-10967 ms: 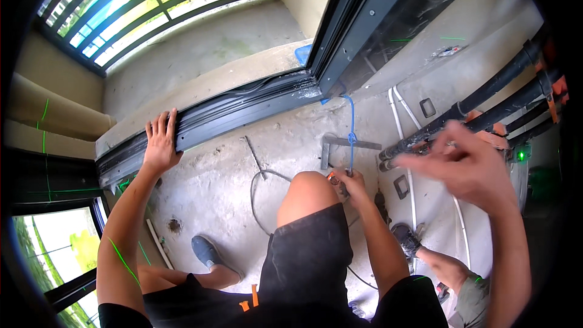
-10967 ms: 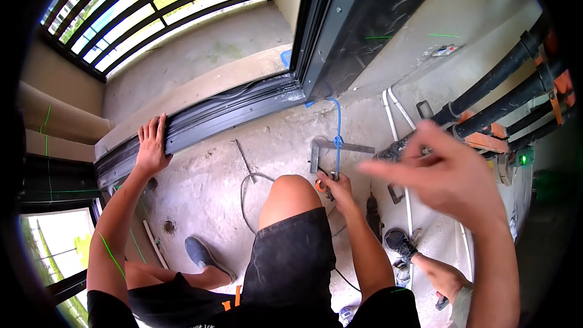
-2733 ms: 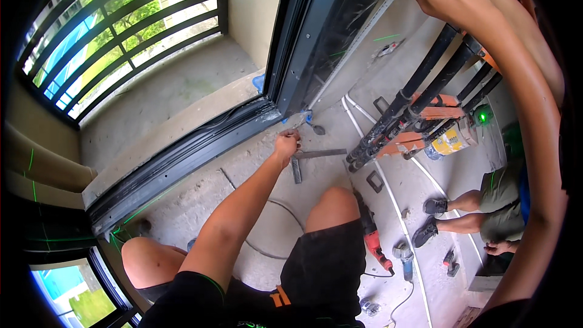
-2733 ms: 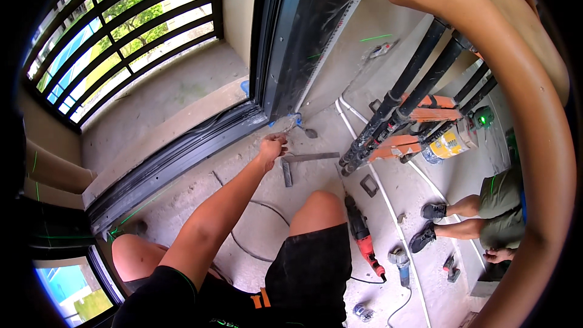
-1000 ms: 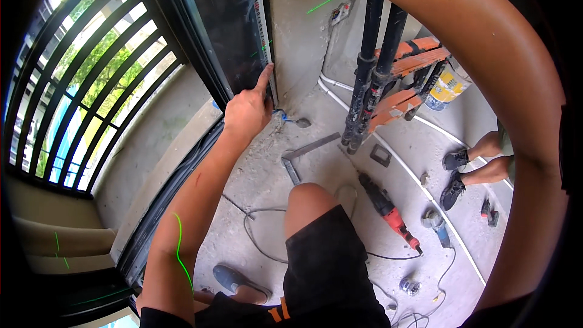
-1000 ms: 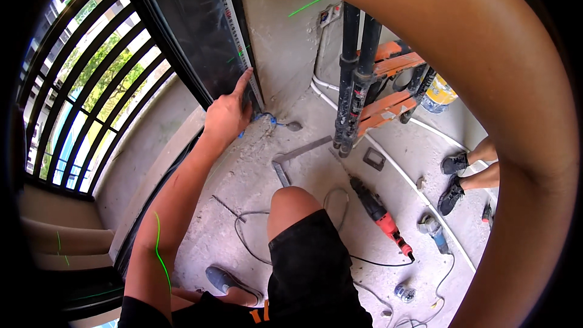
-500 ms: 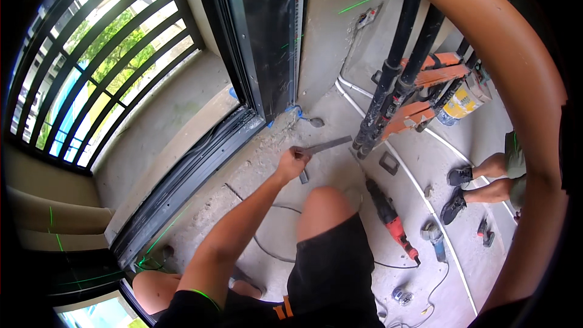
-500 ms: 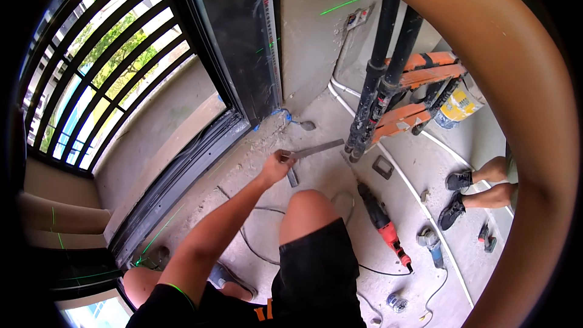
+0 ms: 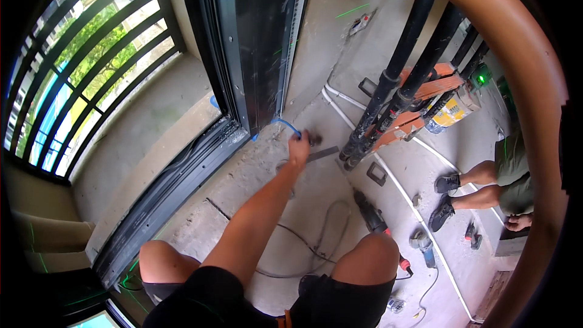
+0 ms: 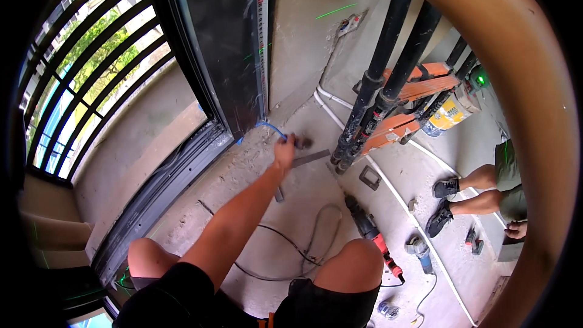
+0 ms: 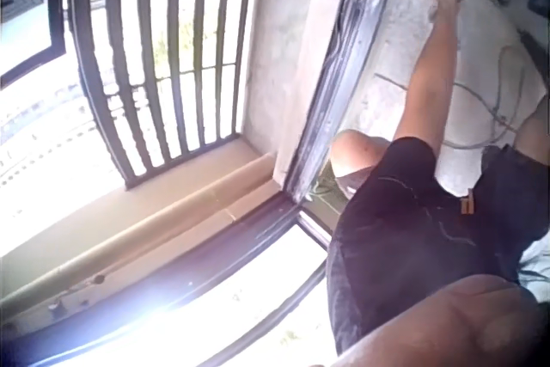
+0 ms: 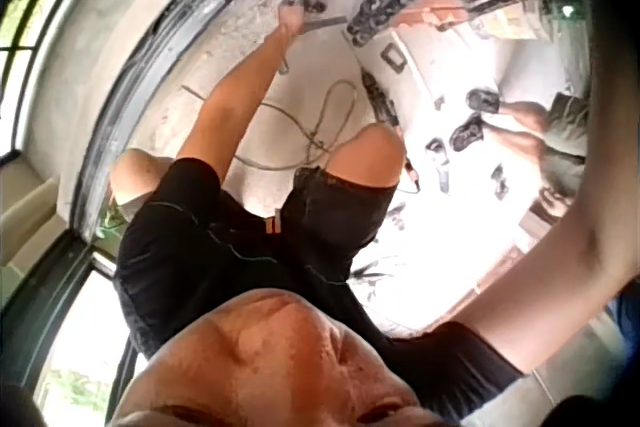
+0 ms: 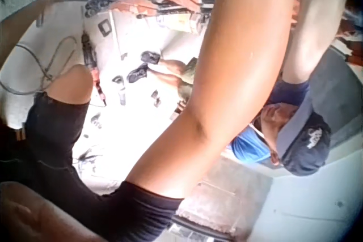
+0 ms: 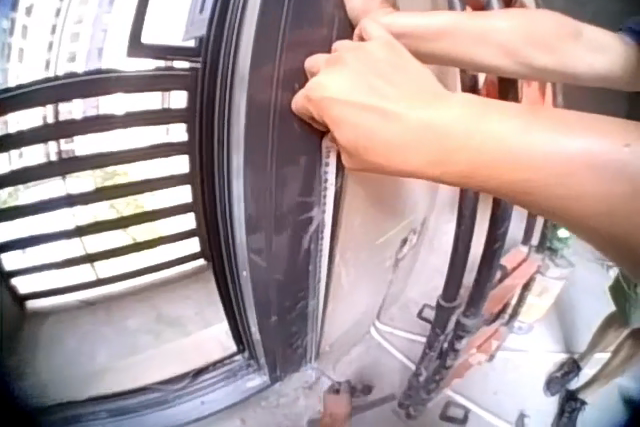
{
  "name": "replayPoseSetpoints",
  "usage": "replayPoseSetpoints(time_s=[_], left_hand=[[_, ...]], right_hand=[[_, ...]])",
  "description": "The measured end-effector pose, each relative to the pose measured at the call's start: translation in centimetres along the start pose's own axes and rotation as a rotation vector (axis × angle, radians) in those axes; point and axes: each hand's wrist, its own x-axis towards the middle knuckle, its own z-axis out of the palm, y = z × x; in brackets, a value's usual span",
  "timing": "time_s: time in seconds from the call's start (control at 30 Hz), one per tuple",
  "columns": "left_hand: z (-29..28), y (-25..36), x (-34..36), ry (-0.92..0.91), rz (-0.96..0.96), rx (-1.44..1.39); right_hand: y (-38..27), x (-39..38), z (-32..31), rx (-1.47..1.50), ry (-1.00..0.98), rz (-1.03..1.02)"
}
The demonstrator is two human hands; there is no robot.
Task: The person installs a window frame by measuring and aligning the frame with a ruler, measuring tape, and square tool. They then drill holes into the concrete base using a rotary hammer and fasten the frame using an electric drill and a hammer.
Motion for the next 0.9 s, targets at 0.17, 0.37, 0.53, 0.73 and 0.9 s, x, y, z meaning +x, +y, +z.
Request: replayPoseSetpoints(time_s=[0.17, 0.37, 0.53, 0.73, 0.9], left_hand=[[-2.1, -1.4, -12.3, 0.025, -0.138, -0.020], [-5.0, -1.8, -19.7, -0.050, -0.605, -0.271], [-7.4, 1.2, -20.3, -0.066, -0.547, -0.111], [-7.9, 4.8, -20.7, -0.044, -0.503, -0.010], [-7.9, 5.0, -21.5, 0.022, -0.434, -0.053]], right_hand=[[0.0, 0.0, -0.2, 0.005, -0.032, 0.028], [0.5, 0.6, 0.1, 0.052, -0.027, 0.012], [0.9, 0.8, 0.2, 0.118, -0.023, 0.019], [0.9, 0.5, 0.2, 0.113, -0.012, 0.009], [1.0, 0.5, 0.3, 0.096, 0.012, 0.000]])
